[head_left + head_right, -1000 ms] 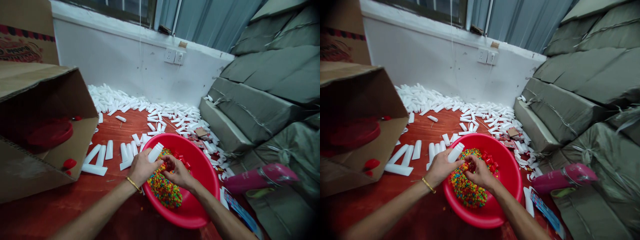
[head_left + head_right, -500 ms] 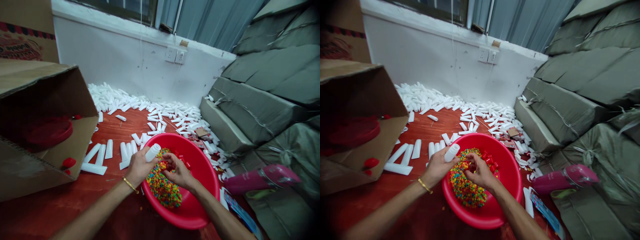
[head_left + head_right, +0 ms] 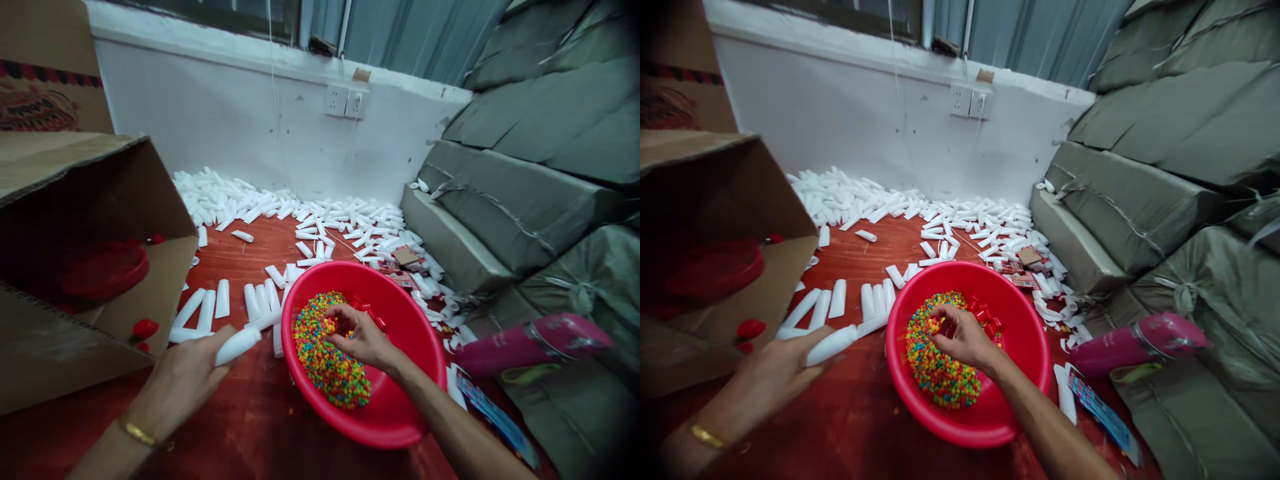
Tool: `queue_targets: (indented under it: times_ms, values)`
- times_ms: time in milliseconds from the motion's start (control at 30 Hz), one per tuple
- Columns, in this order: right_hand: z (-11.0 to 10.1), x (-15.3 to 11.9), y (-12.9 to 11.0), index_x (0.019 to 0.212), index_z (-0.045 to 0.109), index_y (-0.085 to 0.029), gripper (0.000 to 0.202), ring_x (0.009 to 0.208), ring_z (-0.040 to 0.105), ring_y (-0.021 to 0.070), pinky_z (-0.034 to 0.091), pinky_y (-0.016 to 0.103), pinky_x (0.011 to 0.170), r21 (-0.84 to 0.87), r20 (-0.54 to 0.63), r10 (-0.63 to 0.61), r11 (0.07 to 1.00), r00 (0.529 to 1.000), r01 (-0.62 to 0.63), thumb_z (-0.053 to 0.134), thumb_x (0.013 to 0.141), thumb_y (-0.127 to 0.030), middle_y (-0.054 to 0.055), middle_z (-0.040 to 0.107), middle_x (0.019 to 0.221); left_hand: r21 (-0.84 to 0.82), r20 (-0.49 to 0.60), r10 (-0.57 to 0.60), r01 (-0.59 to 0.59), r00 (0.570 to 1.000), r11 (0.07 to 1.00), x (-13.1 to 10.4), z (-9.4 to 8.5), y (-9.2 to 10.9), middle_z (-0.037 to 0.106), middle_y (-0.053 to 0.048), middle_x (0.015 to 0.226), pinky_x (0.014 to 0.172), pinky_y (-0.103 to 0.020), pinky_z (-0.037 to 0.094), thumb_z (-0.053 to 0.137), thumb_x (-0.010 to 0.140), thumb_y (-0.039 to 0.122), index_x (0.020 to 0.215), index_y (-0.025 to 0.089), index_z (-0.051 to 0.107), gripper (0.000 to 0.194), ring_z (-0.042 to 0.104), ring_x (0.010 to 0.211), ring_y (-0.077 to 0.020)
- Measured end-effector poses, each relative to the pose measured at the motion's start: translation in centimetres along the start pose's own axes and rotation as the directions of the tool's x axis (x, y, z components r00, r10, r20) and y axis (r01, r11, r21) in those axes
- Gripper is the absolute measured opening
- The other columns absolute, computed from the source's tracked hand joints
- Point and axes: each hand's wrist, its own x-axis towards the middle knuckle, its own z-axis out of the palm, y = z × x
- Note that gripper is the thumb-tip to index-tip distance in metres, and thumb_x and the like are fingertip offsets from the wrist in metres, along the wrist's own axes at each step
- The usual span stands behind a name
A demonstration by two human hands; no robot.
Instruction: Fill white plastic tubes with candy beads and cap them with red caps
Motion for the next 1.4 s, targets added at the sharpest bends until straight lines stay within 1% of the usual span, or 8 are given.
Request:
queue_targets:
  times_ms: [100,167,300,567,800,1167,1300,1400]
  values:
    - [0.1,0.0,-0.1,0.096,0.051,-0.02,0.028,0.056,0.046,0.0092,0.038,0.022,0.051,0.003,-0.019,-0.019,1.0,1.0,0.019,0.061,0.07,-0.02,-0.003,0.05,0.07,-0.171,-0.025,0.11,-0.113,0.994,0.979,0.9,-1.3,4.6,0.061,0.001,0.067,0.054,-0.026,0.032,0.045,0.08,0.048,0.084,0.026,0.055,0.024,0.059,0.063,-0.0199]
    - [0.0,-0.1,0.0,0.097,0.052,-0.02,0.027,0.057,0.047,0.0091,0.039,0.022,0.051,0.0,-0.034,-0.034,0.999,0.999,0.034,0.061,0.071,-0.022,-0.002,0.053,0.074,-0.235,-0.057,0.2,-0.208,0.978,0.95,1.6,-1.5,7.0,0.062,0.0,0.072,0.055,-0.025,0.032,0.046,0.081,0.047,0.087,0.024,0.053,0.024,0.059,0.067,-0.0196]
    - [-0.1,-0.2,0.1,0.098,0.054,-0.02,0.026,0.06,0.05,0.0101,0.042,0.023,0.053,-0.035,-0.058,-0.073,0.997,0.996,0.071,0.059,0.073,-0.021,0.001,0.057,0.081,-0.209,-0.081,0.369,-0.378,0.926,0.902,2.7,-0.9,9.0,0.061,-0.004,0.08,0.059,-0.026,0.033,0.037,0.087,0.037,0.091,0.02,0.052,0.023,0.058,0.072,-0.0202]
    - [-0.5,-0.3,-0.5,0.103,0.057,-0.022,0.033,0.071,0.056,0.014,0.046,0.026,0.061,-0.242,-0.079,-0.226,0.949,0.971,0.202,0.056,0.071,-0.011,0.003,0.061,0.089,-0.221,-0.018,0.402,-0.396,0.915,0.891,3.3,-1.3,8.4,0.062,-0.002,0.077,0.056,-0.025,0.03,0.039,0.087,0.038,0.087,0.022,0.057,0.024,0.058,0.07,-0.0186]
    - [-1.3,-0.5,-0.3,0.115,0.053,-0.026,0.042,0.092,0.056,0.0179,0.047,0.032,0.076,-0.291,0.03,-0.323,0.903,0.946,0.317,0.053,0.077,-0.009,0.006,0.058,0.109,-0.292,0.034,0.4,-0.374,0.916,0.88,3.6,-1.5,8.2,0.062,0.0,0.072,0.056,-0.023,0.029,0.038,0.086,0.043,0.085,0.024,0.059,0.028,0.057,0.068,-0.0175]
    - [-1.1,-0.8,-0.2,0.124,0.045,-0.023,0.04,0.101,0.053,0.019,0.046,0.032,0.079,-0.601,0.172,-0.418,0.673,0.892,0.431,0.045,0.085,-0.012,0.011,0.053,0.115,-0.213,-0.015,0.41,-0.404,0.912,0.89,3.8,-0.1,8.8,0.063,-0.001,0.079,0.06,-0.025,0.034,0.039,0.087,0.04,0.093,0.023,0.058,0.025,0.059,0.073,-0.0184]
    - [-1.9,-0.8,-0.6,0.122,0.047,-0.02,0.035,0.101,0.053,0.0177,0.044,0.031,0.083,-0.46,0.222,-0.407,0.758,0.886,0.463,0.05,0.087,-0.024,0.011,0.054,0.112,-0.199,-0.015,0.477,-0.47,0.879,0.86,4.3,-0.1,8.6,0.063,-0.002,0.086,0.064,-0.026,0.038,0.039,0.088,0.042,0.101,0.023,0.056,0.029,0.058,0.079,-0.0188]
    - [-1.9,-0.6,-0.8,0.113,0.054,-0.019,0.031,0.081,0.057,0.0154,0.046,0.027,0.07,-0.304,0.23,-0.275,0.891,0.933,0.337,0.042,0.091,-0.035,0.006,0.06,0.09,-0.179,-0.012,0.543,-0.536,0.84,0.825,4.7,0.1,8.4,0.062,-0.002,0.087,0.069,-0.027,0.04,0.041,0.087,0.044,0.108,0.024,0.055,0.031,0.058,0.082,-0.019]
